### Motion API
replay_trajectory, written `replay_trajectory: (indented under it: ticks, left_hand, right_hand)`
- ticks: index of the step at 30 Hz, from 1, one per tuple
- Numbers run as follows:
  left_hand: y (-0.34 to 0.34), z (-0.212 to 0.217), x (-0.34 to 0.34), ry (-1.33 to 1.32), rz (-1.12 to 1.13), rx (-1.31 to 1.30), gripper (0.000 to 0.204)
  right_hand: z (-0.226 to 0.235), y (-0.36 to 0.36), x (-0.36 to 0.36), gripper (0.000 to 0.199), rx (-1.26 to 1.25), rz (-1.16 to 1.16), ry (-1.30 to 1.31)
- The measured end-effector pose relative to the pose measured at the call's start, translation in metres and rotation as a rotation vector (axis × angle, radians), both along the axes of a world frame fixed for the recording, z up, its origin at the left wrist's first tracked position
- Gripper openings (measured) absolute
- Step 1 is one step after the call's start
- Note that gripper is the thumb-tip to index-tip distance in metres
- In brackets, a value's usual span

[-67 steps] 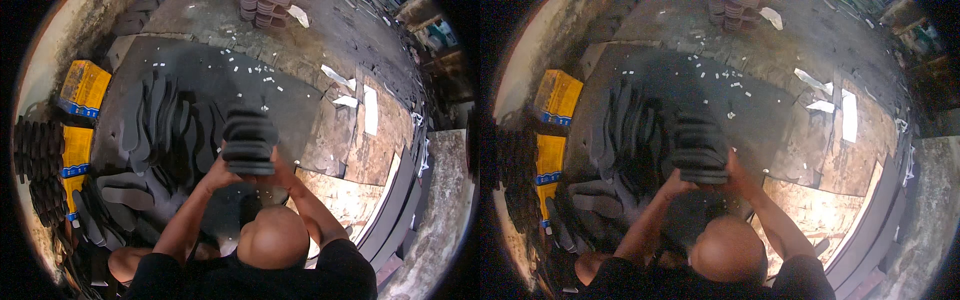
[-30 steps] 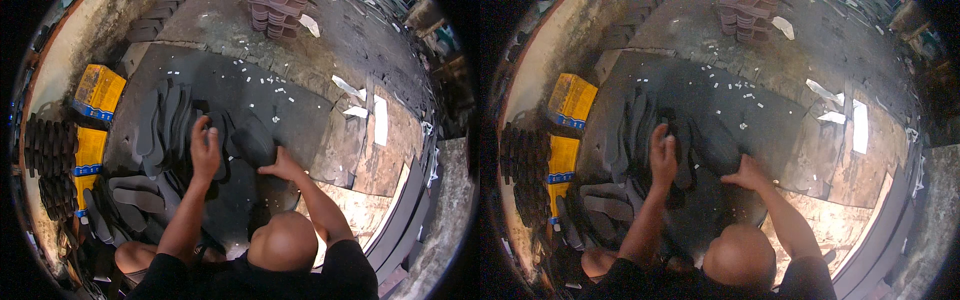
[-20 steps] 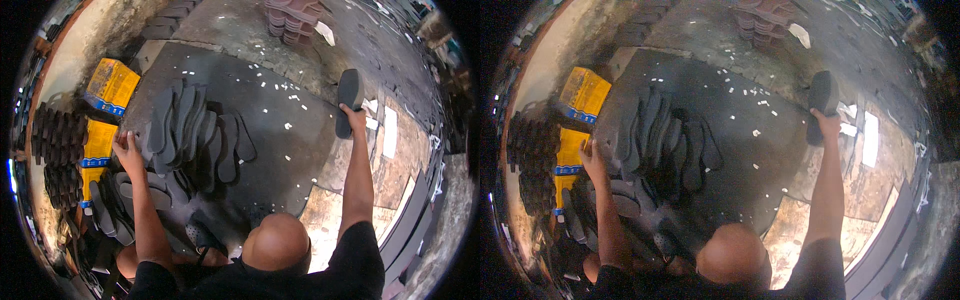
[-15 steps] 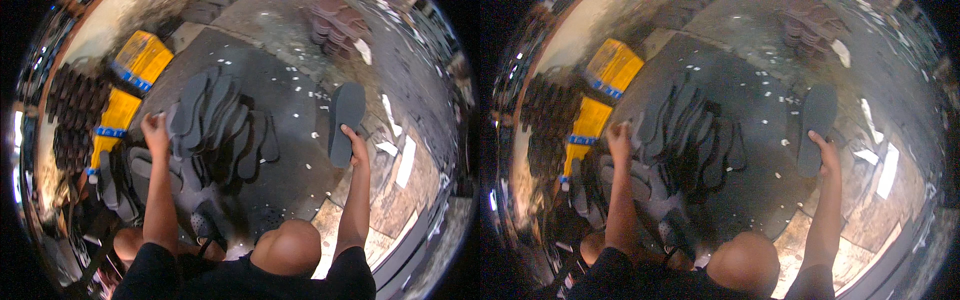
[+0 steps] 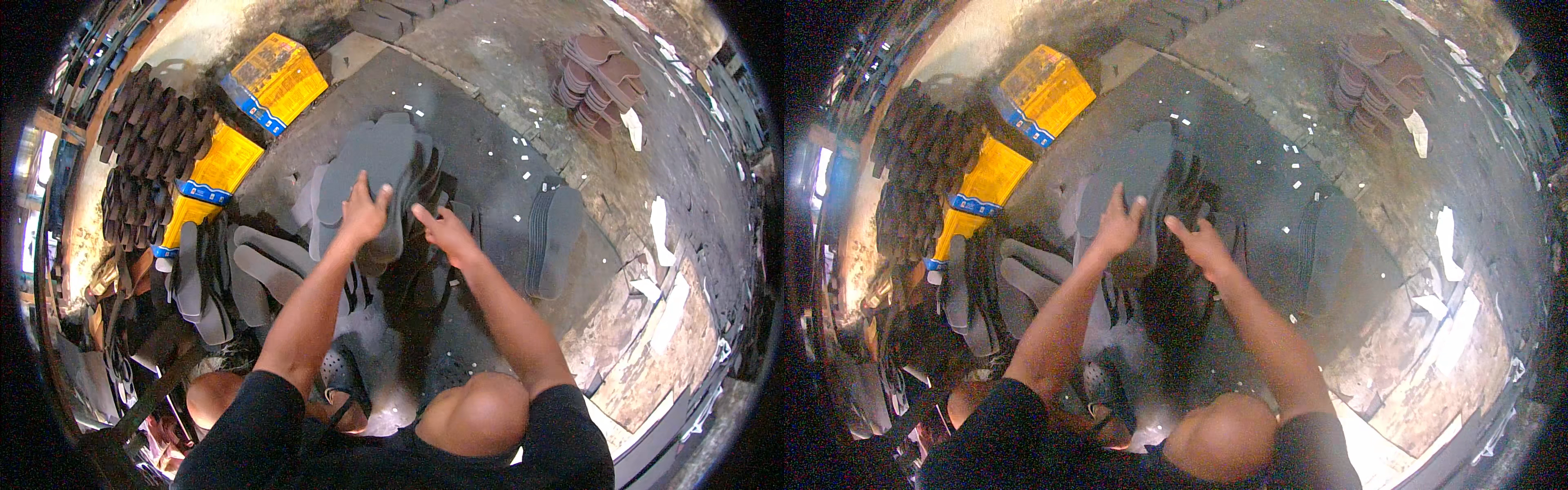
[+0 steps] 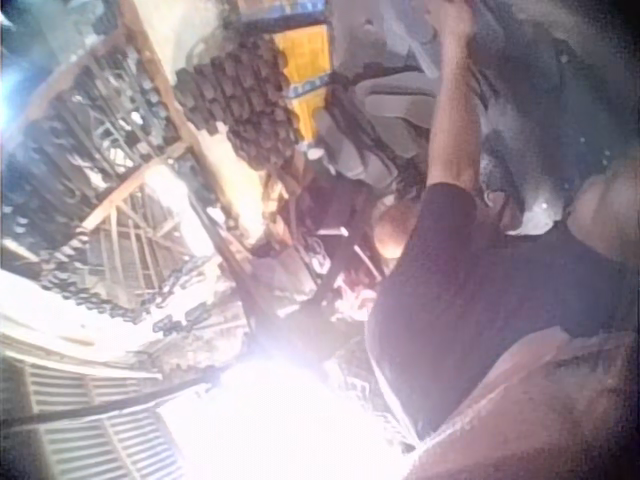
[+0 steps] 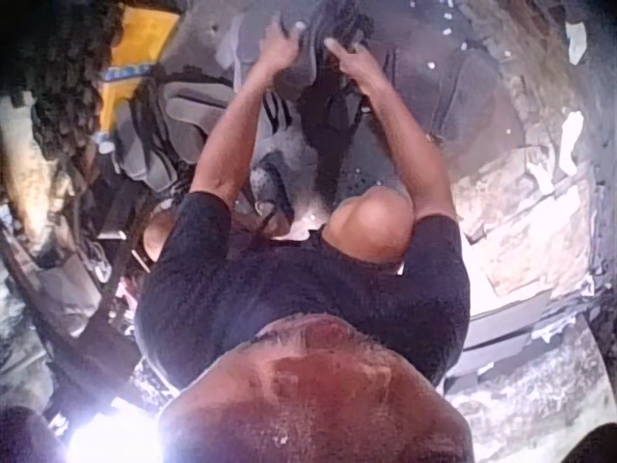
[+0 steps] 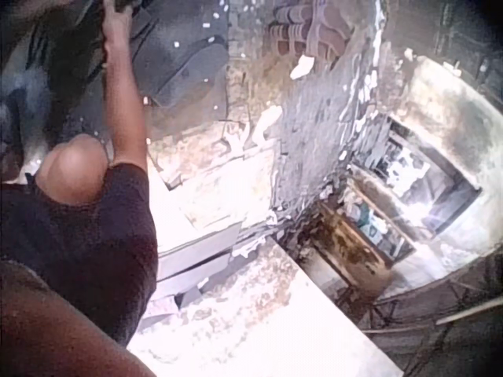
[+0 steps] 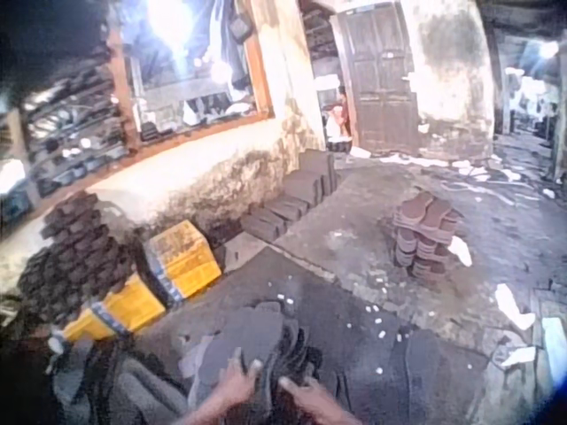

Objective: The person uses a hydraulic press to cut rubber slipper shapes from a sheet of rubber material. They repeatedly place the sheet under the press, operate the lever, remove the cut pieces, and stack them on the floor.

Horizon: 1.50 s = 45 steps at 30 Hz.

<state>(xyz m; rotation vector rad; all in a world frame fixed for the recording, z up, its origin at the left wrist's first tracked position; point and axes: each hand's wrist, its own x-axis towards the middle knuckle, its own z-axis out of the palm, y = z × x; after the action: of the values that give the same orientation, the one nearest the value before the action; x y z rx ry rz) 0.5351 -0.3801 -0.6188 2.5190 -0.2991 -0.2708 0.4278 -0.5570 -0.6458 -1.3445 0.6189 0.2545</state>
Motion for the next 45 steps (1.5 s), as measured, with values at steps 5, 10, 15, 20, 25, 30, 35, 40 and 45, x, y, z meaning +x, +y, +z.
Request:
replay_trajectory:
  ticks: [5,10,15,20,25,30,35,40,45]
  left_hand:
    - [-0.012,0.001,-0.026,0.076,-0.008,-0.117,0.074]
    - [0.016,-0.017,-0.018,0.354,0.176,-0.295,0.081]
    - [-0.003,0.015,-0.058,0.329,0.257,-0.472,0.098]
    - [-0.030,-0.016,-0.103,0.327,0.109,-0.229,0.115]
    - [-0.037,0.017,-0.117,0.205,-0.006,-0.194,0.120]
    - [-0.023,-0.011,-0.107,0.681,0.177,-0.847,0.125]
    - [-0.051,0.010,-0.173,0.785,0.176,-0.807,0.109]
    - [-0.048,-0.020,-0.185,0.606,0.219,-0.663,0.101]
    - [-0.047,-0.059,-0.183,0.706,0.046,-0.340,0.078]
  right_hand:
    - [0.002,0.029,0.049,0.113,0.044,-0.248,0.011]
    - [0.017,0.039,0.044,0.084,0.344,-0.065,-0.111]
    - [0.024,0.011,-0.003,0.077,0.534,-0.117,-0.127]
    - [-0.009,0.003,-0.056,0.085,0.630,-0.127,-0.121]
    - [0.008,-0.011,-0.098,0.081,0.351,-0.154,-0.234]
    - [0.035,-0.029,-0.129,0.086,0.295,-0.158,-0.139]
    - [0.035,-0.039,-0.168,0.095,0.381,-0.243,-0.112]
    - [0.047,-0.047,-0.187,0.106,0.035,-0.149,-0.005]
    - [-0.003,-0.044,-0.204,0.103,-0.062,-0.210,-0.049]
